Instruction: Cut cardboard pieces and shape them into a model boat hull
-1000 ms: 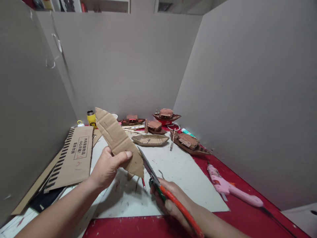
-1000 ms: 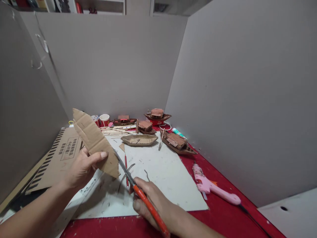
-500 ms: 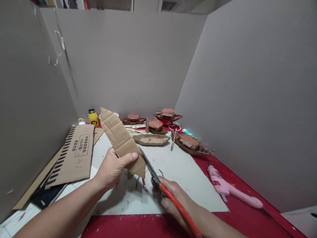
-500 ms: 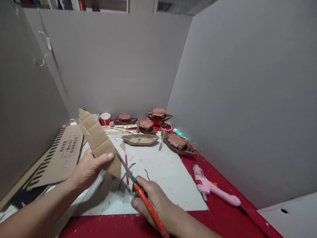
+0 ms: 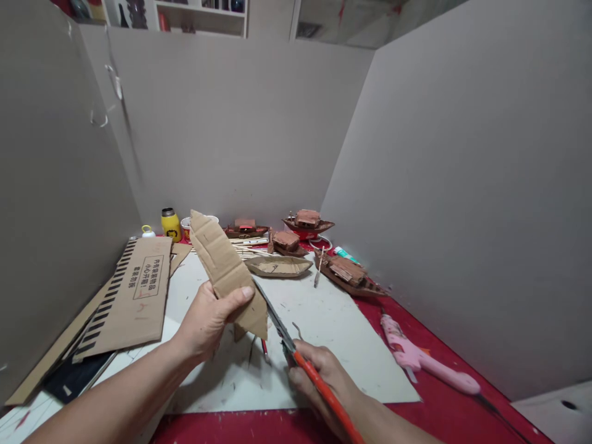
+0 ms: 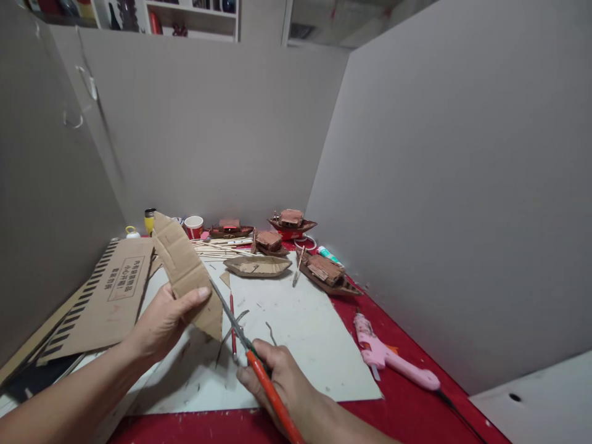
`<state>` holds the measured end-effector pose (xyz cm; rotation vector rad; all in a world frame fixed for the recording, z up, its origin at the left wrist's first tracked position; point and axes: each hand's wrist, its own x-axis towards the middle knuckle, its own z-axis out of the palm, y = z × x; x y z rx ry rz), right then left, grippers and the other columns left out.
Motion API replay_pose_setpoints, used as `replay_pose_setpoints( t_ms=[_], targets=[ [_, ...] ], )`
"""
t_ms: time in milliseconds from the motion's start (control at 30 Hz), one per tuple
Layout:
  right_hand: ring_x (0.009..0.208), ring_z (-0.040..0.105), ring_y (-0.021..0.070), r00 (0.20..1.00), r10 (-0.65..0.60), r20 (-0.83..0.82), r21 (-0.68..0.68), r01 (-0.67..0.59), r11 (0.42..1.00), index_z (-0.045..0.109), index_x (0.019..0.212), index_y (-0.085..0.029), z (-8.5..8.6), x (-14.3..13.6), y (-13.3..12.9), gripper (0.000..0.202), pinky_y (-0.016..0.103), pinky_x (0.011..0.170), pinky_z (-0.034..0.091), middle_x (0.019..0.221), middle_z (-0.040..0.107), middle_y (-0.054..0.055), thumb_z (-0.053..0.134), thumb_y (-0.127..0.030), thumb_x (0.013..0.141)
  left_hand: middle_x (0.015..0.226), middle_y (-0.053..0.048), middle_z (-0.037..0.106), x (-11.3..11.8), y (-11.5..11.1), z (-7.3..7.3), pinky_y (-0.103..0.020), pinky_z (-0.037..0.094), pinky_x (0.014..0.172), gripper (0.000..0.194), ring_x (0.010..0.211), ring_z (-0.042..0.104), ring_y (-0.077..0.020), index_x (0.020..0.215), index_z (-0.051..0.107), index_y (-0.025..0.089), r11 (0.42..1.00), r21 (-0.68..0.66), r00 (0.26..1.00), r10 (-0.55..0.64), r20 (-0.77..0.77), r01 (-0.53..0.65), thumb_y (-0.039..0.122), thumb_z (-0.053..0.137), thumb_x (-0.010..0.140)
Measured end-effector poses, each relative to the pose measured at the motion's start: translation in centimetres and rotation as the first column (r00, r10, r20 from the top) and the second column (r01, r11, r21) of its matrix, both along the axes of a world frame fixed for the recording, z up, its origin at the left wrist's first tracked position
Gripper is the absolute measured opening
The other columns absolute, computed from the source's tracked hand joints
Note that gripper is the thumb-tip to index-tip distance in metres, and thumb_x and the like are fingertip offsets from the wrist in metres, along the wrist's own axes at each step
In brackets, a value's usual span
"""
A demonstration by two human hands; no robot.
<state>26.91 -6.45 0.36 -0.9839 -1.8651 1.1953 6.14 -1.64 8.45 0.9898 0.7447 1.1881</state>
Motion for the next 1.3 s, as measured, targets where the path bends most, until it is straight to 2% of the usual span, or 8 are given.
replay_pose_setpoints(
  t_ms=[133,233,333,567,767,900,1033,1300],
  targets=[
    [0.055,0.024,0.0102,0.998,0.000,0.056,0.006,-0.001,1.000,0.035,0.073,-0.022,0.4,-0.1,0.3,0.039,0.023,0.048,0.024,0.063,0.028,-0.007,0.045,-0.053,0.093,0.090,-0.006,0.076,0.0,0.0,-0.3,-0.027,0.055,0.073,0.029,0.079,0.069,-0.0182,0.099,0.072,0.015,0.998,0.016,0.998,0.060,0.007,-0.060,0.034,0.075,0.077],
    [0.057,0.030,0.0111,0.985,-0.022,0.170,0.066,0.011,0.998,0.040,0.077,-0.021,1.1,0.0,0.3,0.029,0.024,0.052,0.030,0.065,0.037,-0.005,0.044,-0.044,0.095,0.090,-0.006,0.076,0.5,-0.4,-0.8,-0.028,0.055,0.075,0.030,0.077,0.069,-0.0179,0.099,0.071,0.014,0.998,0.032,0.999,0.052,-0.018,-0.051,0.033,0.076,0.077],
    [0.061,0.034,0.0122,0.981,-0.028,0.193,0.095,0.010,0.995,0.044,0.081,-0.020,1.2,0.1,0.3,0.027,0.025,0.057,0.034,0.069,0.042,-0.003,0.043,-0.043,0.096,0.090,-0.007,0.076,1.0,-0.7,-1.3,-0.028,0.056,0.073,0.032,0.076,0.069,-0.0182,0.100,0.071,0.015,0.999,0.006,0.999,0.039,-0.012,-0.039,0.035,0.076,0.076],
    [0.056,0.025,0.0100,0.996,-0.030,0.078,-0.002,0.030,1.000,0.037,0.073,-0.021,-0.1,0.2,0.0,0.039,0.023,0.049,0.025,0.063,0.028,-0.007,0.044,-0.052,0.095,0.089,-0.006,0.076,1.3,-0.4,-1.7,-0.025,0.055,0.071,0.031,0.075,0.069,-0.0161,0.102,0.071,0.016,1.000,-0.013,1.000,0.018,0.009,-0.018,0.035,0.076,0.077],
    [0.055,0.024,0.0098,0.998,-0.051,0.026,0.008,0.051,0.999,0.038,0.071,-0.021,0.1,-0.3,0.0,0.042,0.024,0.049,0.025,0.062,0.028,-0.007,0.045,-0.056,0.093,0.093,-0.006,0.076,0.8,-0.4,-1.3,-0.025,0.054,0.074,0.032,0.081,0.069,-0.0170,0.107,0.070,0.017,1.000,0.000,1.000,0.012,0.009,-0.012,0.034,0.073,0.079],
    [0.056,0.027,0.0105,0.992,-0.063,0.108,0.062,0.057,0.996,0.038,0.072,-0.021,0.6,-0.4,0.2,0.038,0.024,0.051,0.027,0.063,0.030,-0.006,0.044,-0.051,0.094,0.089,-0.006,0.075,0.5,-0.2,-1.1,-0.026,0.053,0.074,0.028,0.078,0.067,-0.0169,0.097,0.071,0.014,0.997,0.026,0.997,0.075,-0.006,-0.075,0.033,0.075,0.077],
    [0.059,0.032,0.0113,0.971,-0.072,0.227,0.111,0.048,0.993,0.041,0.077,-0.021,0.9,-0.1,0.4,0.029,0.024,0.055,0.031,0.066,0.038,-0.005,0.043,-0.043,0.096,0.086,-0.006,0.075,0.8,-0.4,-1.5,-0.027,0.054,0.072,0.026,0.073,0.066,-0.0165,0.093,0.072,0.014,0.999,0.002,0.999,0.034,-0.005,-0.034,0.034,0.076,0.076],
    [0.059,0.027,0.0104,0.997,-0.059,0.050,0.031,0.057,0.998,0.042,0.075,-0.020,0.6,-0.2,-0.1,0.034,0.023,0.052,0.029,0.066,0.032,-0.006,0.048,-0.048,0.094,0.089,-0.006,0.076,1.3,-0.8,-1.8,-0.028,0.054,0.073,0.033,0.076,0.069,-0.0184,0.103,0.072,0.015,0.999,-0.031,0.999,0.039,0.032,-0.038,0.033,0.076,0.075]
  ],
)
